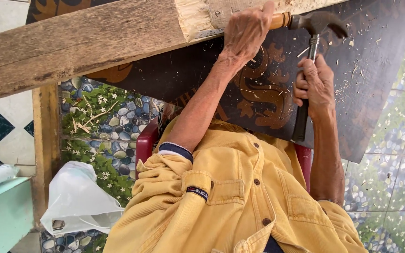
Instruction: A person uses a hammer and chisel to carve and shape a wooden beam on a work surface.
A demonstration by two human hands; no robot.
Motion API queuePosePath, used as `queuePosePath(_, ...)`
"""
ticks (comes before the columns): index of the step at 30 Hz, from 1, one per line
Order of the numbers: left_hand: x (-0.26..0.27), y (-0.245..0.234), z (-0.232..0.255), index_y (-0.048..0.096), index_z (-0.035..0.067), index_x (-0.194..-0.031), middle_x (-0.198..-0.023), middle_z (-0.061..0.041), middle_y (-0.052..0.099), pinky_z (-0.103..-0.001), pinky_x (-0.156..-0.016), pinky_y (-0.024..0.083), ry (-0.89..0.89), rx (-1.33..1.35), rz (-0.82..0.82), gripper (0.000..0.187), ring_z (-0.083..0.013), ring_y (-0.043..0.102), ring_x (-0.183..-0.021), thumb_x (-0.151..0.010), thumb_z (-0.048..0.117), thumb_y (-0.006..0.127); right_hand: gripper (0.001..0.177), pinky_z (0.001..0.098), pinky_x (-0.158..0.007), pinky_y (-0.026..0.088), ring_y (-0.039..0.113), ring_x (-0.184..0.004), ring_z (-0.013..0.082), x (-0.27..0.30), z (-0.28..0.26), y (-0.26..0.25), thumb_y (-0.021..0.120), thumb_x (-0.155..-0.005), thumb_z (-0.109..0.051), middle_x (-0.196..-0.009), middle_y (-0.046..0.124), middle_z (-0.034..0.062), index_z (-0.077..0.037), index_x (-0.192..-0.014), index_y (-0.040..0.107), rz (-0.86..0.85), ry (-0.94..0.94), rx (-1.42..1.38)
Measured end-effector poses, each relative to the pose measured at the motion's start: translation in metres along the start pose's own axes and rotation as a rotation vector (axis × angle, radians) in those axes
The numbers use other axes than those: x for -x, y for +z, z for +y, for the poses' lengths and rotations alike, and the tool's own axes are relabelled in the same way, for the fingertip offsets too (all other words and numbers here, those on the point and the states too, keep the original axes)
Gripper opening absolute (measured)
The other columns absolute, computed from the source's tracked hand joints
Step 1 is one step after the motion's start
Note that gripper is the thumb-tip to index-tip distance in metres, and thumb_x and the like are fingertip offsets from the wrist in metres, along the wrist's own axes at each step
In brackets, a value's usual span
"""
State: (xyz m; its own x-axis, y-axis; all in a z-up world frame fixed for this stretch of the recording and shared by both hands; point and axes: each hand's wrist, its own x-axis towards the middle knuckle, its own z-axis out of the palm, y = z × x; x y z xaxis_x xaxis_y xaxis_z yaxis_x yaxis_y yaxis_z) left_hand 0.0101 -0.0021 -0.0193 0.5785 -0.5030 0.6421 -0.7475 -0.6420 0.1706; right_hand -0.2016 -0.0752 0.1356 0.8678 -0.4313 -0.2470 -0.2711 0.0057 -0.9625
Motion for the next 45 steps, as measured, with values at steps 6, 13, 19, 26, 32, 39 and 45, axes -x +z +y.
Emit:
queuePosePath(6,0.001,0.002,0.004,0.063,0.008,-0.109,-0.054,0.011,0.049,-0.025,-0.036,0.036,0.008,-0.011,0.027,0.025,-0.0045,0.042,-0.041,-0.107,0.032,0.067,0.019,0.0181,-0.032,0.033,0.032,-0.044,0.0046,0.002,0.009,-0.013,0.046,-0.119,-0.031,-0.063,0.03,-0.009,-0.014,-0.114,0.049,-0.001,-0.028,-0.047)
queuePosePath(13,-0.007,-0.011,0.019,0.054,0.012,-0.099,-0.058,0.005,0.056,-0.026,-0.036,0.042,0.155,0.177,0.172,0.025,-0.0098,0.049,-0.04,-0.106,0.035,0.061,0.01,0.0199,-0.035,0.037,0.04,-0.047,0.0067,0.019,0.027,-0.037,0.045,-0.12,-0.018,-0.066,0.041,-0.0039,-0.009,-0.118,0.051,0.087,-0.008,0.252)
queuePosePath(19,-0.006,-0.043,0.029,0.055,0.014,-0.102,-0.069,0.002,0.058,-0.026,-0.05,0.056,0.343,0.18,0.209,0.022,-0.0106,0.059,-0.056,-0.101,0.029,0.072,0.023,0.0333,-0.063,0.044,0.056,-0.065,0.0163,0.025,0.047,-0.056,0.058,-0.119,-0.027,-0.093,0.063,0.0025,-0.007,-0.124,0.069,0.232,-0.245,0.843)
queuePosePath(26,-0.002,-0.049,0.031,0.059,0.014,-0.109,-0.074,0.003,0.056,-0.027,-0.058,0.056,0.408,0.159,0.222,0.025,-0.0111,0.059,-0.062,-0.101,0.029,0.076,0.026,0.0287,-0.06,0.038,0.058,-0.063,0.0113,0.01,0.101,-0.087,0.08,-0.111,-0.027,-0.1,0.079,0.0034,-0.011,-0.131,0.076,0.356,-0.464,1.215)
queuePosePath(32,-0.002,-0.061,0.035,0.058,0.015,-0.105,-0.074,0.002,0.056,-0.027,-0.057,0.052,0.459,0.179,0.205,0.016,-0.012,0.059,-0.063,-0.099,0.019,0.073,0.021,0.042,-0.073,0.045,0.055,-0.099,0.0286,0.023,0.081,-0.065,0.075,-0.111,-0.025,-0.104,0.061,0.0088,-0.014,-0.129,0.075,0.403,-0.472,1.263)
queuePosePath(39,0.016,-0.044,0.055,0.056,0.021,-0.091,-0.066,0.003,0.06,-0.031,-0.058,0.059,0.502,0.307,0.079,0.015,-0.0173,0.07,-0.06,-0.093,0.027,0.07,0.021,0.0401,-0.085,0.048,0.057,-0.098,0.0284,0.02,0.089,-0.056,0.075,-0.107,-0.024,-0.104,0.056,0.0089,-0.012,-0.124,0.072,0.503,-0.639,1.236)
queuePosePath(45,0.009,-0.054,0.046,0.054,0.022,-0.099,-0.072,0.002,0.063,-0.032,-0.064,0.061,0.486,0.34,-0.069,0.033,-0.0181,0.074,-0.067,-0.09,0.042,0.079,0.021,0.0415,-0.083,0.048,0.058,-0.096,0.028,0.018,0.087,-0.055,0.075,-0.104,-0.024,-0.102,0.057,0.0077,-0.014,-0.123,0.072,0.534,-0.609,1.207)
